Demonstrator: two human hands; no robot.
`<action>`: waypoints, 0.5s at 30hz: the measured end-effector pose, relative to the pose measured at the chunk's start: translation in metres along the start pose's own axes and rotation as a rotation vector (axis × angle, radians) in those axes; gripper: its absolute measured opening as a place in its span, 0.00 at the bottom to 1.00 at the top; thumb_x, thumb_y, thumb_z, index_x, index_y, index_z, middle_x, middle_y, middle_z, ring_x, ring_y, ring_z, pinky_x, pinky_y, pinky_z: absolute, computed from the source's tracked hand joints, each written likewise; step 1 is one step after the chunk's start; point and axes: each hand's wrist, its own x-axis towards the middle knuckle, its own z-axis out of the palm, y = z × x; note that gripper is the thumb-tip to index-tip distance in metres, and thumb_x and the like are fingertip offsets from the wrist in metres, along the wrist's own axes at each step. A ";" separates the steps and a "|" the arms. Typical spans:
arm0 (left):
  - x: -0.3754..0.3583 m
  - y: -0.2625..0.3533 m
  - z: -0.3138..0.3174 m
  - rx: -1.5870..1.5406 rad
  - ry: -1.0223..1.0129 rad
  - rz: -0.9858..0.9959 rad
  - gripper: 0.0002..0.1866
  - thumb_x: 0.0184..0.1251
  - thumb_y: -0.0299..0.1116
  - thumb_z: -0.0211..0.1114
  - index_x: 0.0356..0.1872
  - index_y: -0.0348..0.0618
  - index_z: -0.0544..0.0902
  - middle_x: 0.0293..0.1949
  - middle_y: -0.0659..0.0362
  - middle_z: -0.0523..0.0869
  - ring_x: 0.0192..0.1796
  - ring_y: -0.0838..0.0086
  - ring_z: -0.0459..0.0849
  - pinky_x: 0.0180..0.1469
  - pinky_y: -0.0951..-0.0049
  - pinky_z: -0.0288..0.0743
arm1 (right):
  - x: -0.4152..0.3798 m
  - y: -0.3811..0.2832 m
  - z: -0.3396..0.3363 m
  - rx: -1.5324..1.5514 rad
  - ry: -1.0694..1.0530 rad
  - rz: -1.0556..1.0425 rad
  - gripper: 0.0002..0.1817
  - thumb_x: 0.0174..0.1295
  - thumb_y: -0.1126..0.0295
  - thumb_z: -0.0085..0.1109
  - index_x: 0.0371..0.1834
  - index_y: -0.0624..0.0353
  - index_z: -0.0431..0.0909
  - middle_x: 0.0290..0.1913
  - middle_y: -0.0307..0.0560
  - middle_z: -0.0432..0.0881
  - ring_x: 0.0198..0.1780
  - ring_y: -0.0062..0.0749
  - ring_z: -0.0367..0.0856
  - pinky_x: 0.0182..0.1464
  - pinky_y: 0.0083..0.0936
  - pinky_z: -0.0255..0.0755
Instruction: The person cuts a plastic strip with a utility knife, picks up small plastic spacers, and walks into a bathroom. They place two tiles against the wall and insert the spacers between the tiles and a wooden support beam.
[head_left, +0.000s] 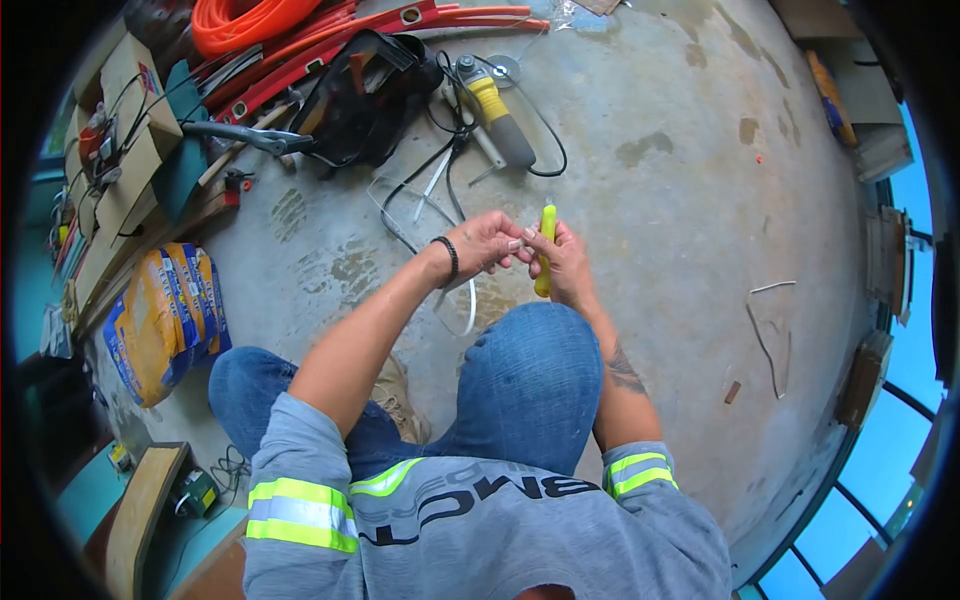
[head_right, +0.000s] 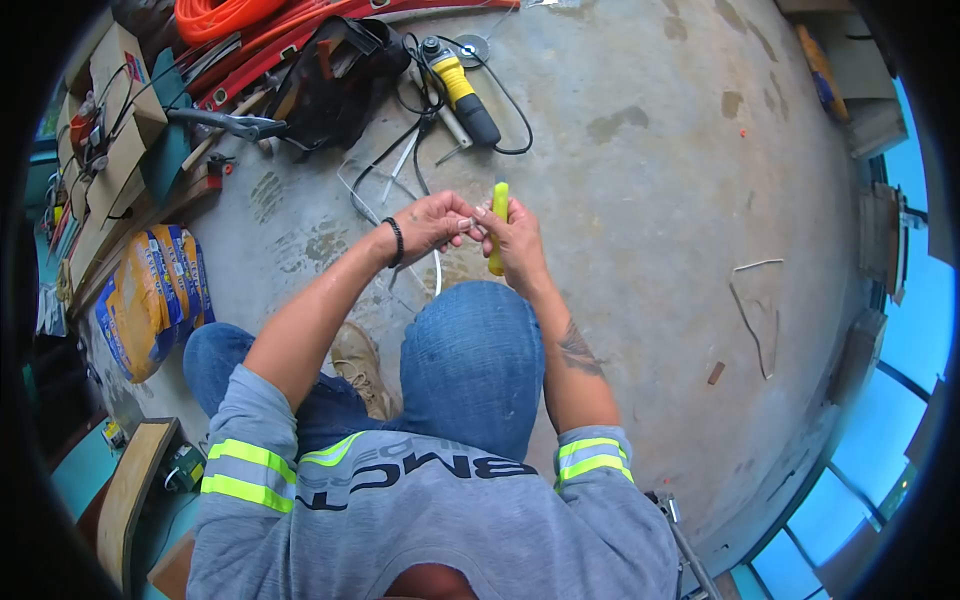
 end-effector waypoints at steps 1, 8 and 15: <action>0.003 -0.006 0.001 -0.003 -0.002 0.004 0.12 0.73 0.37 0.59 0.49 0.41 0.73 0.38 0.62 0.84 0.33 0.86 0.77 0.34 0.84 0.71 | 0.009 0.014 -0.009 0.042 0.103 0.011 0.11 0.61 0.67 0.67 0.39 0.56 0.73 0.25 0.34 0.77 0.20 0.15 0.70 0.22 0.14 0.65; 0.008 -0.058 -0.011 0.015 0.359 -0.252 0.14 0.73 0.29 0.53 0.56 0.42 0.75 0.35 0.63 0.83 0.30 0.85 0.75 0.30 0.83 0.70 | 0.058 0.093 -0.081 -0.468 0.517 0.030 0.14 0.58 0.63 0.69 0.35 0.57 0.73 0.24 0.35 0.76 0.17 0.18 0.71 0.18 0.18 0.64; -0.010 -0.040 -0.013 -0.072 0.223 -0.167 0.13 0.73 0.29 0.55 0.56 0.39 0.74 0.43 0.60 0.85 0.38 0.84 0.79 0.39 0.81 0.76 | 0.010 0.017 0.013 -0.287 0.092 0.036 0.14 0.58 0.66 0.68 0.39 0.60 0.75 0.26 0.37 0.78 0.19 0.17 0.72 0.21 0.17 0.65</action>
